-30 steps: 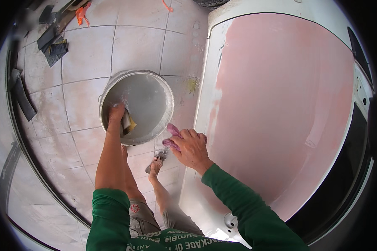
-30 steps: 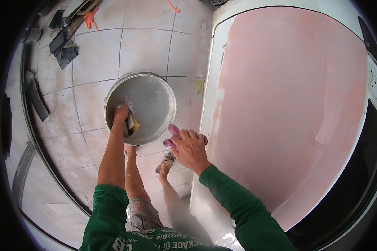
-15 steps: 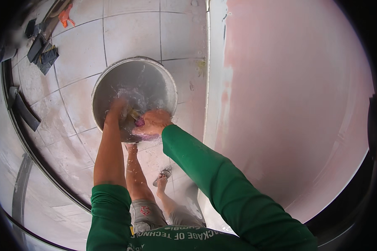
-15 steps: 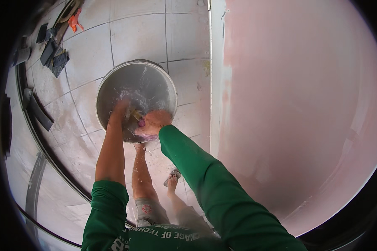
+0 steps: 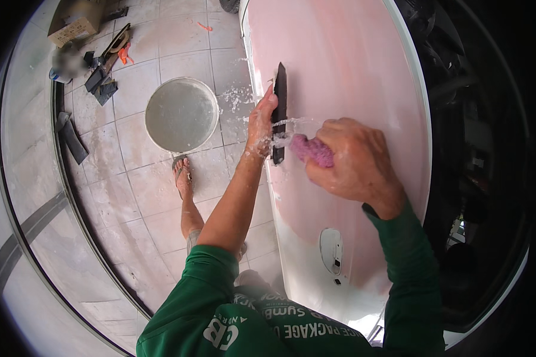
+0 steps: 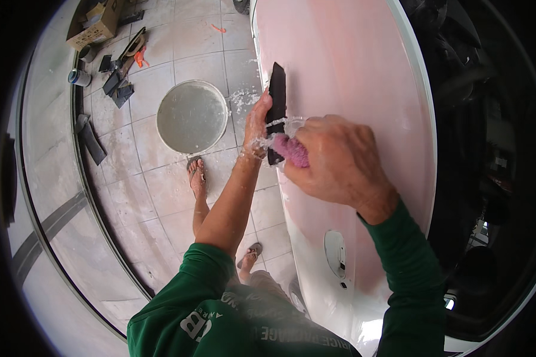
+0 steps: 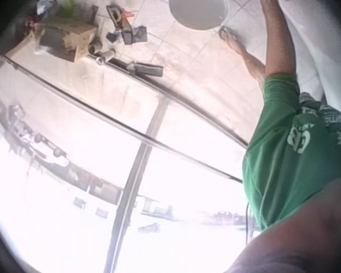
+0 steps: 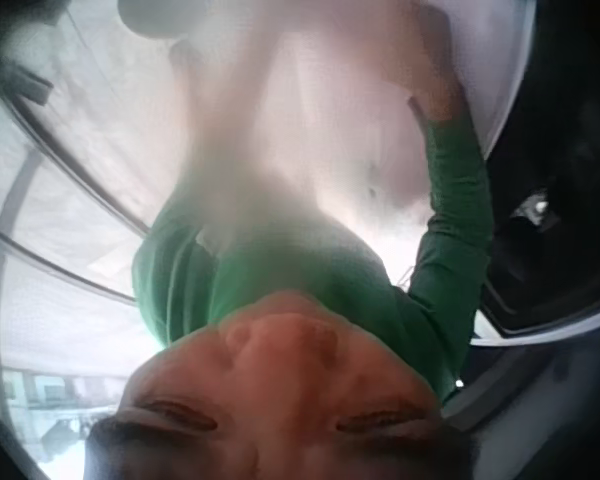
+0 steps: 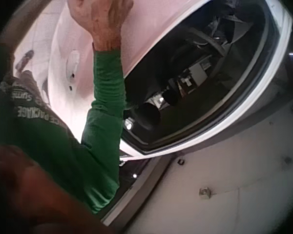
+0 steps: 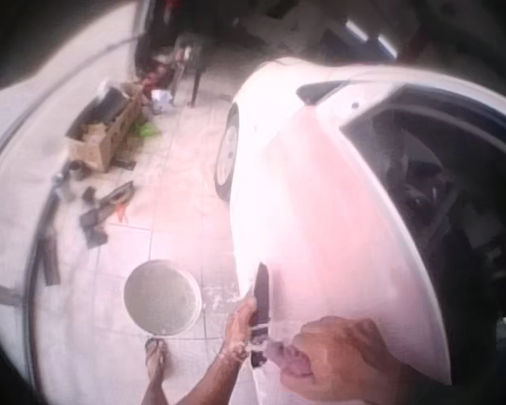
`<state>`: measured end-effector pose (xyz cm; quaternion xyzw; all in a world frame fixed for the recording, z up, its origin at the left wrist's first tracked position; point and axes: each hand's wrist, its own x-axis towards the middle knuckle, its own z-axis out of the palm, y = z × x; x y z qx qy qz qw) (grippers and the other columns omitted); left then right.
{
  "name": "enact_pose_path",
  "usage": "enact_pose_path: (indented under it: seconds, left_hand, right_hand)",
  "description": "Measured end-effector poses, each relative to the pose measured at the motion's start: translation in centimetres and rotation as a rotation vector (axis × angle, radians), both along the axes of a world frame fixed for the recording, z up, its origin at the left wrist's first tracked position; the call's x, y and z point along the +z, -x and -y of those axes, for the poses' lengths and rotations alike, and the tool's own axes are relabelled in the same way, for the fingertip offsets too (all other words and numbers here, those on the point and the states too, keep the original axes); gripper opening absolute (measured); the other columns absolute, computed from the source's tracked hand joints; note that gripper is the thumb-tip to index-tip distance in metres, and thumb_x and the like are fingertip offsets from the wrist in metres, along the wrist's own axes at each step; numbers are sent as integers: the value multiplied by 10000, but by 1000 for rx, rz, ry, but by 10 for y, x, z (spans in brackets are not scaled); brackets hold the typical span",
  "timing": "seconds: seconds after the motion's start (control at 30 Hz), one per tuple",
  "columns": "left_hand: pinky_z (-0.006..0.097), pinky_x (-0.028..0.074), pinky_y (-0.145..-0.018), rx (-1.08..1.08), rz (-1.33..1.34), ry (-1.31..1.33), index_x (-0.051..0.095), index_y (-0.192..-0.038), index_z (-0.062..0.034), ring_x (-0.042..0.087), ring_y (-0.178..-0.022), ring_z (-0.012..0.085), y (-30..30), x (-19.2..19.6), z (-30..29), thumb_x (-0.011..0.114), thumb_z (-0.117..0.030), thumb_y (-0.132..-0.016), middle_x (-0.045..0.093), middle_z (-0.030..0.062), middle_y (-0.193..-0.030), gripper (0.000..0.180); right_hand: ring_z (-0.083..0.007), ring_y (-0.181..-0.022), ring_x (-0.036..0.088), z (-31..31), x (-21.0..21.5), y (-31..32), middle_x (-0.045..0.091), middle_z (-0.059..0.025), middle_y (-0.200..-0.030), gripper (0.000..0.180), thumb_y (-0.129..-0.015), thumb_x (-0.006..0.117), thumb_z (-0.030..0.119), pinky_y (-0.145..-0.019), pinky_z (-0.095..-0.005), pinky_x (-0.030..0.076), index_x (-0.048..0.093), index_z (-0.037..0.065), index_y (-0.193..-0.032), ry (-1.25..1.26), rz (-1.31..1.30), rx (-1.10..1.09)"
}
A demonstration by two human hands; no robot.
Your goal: The person sands the pink primer on a white car hood using a sanding block and water from a bucket. They repeatedly dip the sanding block into the water and wipe the surface with a cloth while moving around the hood.
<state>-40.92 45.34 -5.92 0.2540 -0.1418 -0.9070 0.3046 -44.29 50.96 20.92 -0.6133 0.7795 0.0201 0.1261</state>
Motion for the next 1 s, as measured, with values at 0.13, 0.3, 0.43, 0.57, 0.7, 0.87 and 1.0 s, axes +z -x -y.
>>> enact_pose_path:
  seconds: [0.13, 0.3, 0.43, 0.57, 0.7, 0.87, 1.0]
  left_hand:
    - [458, 417, -1165, 45, 469, 644, 506, -1586, -38, 524, -1330, 379, -14, 58, -124, 705, -304, -1035, 526, 221, -1536, 643]
    - [550, 265, -1262, -44, 661, 773, 437, -1612, 26, 309, -1561, 468, -123, 43, -369, 534, -214, -1105, 315, 303, -1697, 569]
    - [483, 220, -1304, -57, 612, 703, 377, -1651, 13, 261, -1606, 442, -68, 6, -301, 480, -243, -1136, 292, 299, -1718, 584]
    - [386, 286, -1285, 94, 278, 347, 375, -1661, -41, 336, -1592, 323, 15, -82, -61, 527, -382, -1127, 326, 240, -1723, 651]
    - [433, 278, -1286, 147, 555, 532, 412, -1650, -56, 322, -1588, 392, -5, -76, -130, 529, -307, -1130, 394, 235, -1687, 589]
    - [501, 248, -1289, -40, 526, 618, 420, -1638, -7, 297, -1592, 455, -131, 49, -398, 534, -203, -1117, 317, 285, -1715, 568]
    - [431, 246, -1297, -86, 604, 467, 403, -1648, -20, 295, -1608, 390, -98, -44, -333, 500, -304, -1138, 315, 266, -1727, 591]
  right_hand:
    - [-292, -978, 668, -52, 96, 41, 709, -81, -968, 404, -731, 715, 105, -974, -497, 538, 764, 133, -1131, -78, -342, 172]
    - [-332, -1367, 602, -100, 73, 88, 746, -59, -1249, 369, -691, 730, 50, -1280, -555, 342, 785, 136, -1045, 127, -227, 311]
    - [-352, -1440, 560, -119, 65, 103, 747, -60, -1301, 361, -683, 700, -17, -1264, -550, 364, 781, 113, -1010, 90, -197, 262]
    - [-348, -1446, 556, -87, 56, 92, 755, -67, -1283, 371, -704, 640, -42, -1251, -522, 397, 766, 90, -1027, 176, -131, 355]
    - [-354, -1425, 570, -84, 40, 105, 755, -86, -1258, 397, -722, 593, -16, -1220, -493, 439, 759, 66, -1074, 153, -92, 395]
    - [-348, -1333, 621, -100, 73, 128, 749, -111, -1194, 394, -720, 575, -5, -1185, -470, 455, 751, 45, -1069, 8, -106, 304]
    - [-326, -1238, 651, -75, 65, 136, 745, -117, -1145, 380, -713, 574, 5, -1143, -460, 475, 745, 29, -1052, 68, -67, 276]
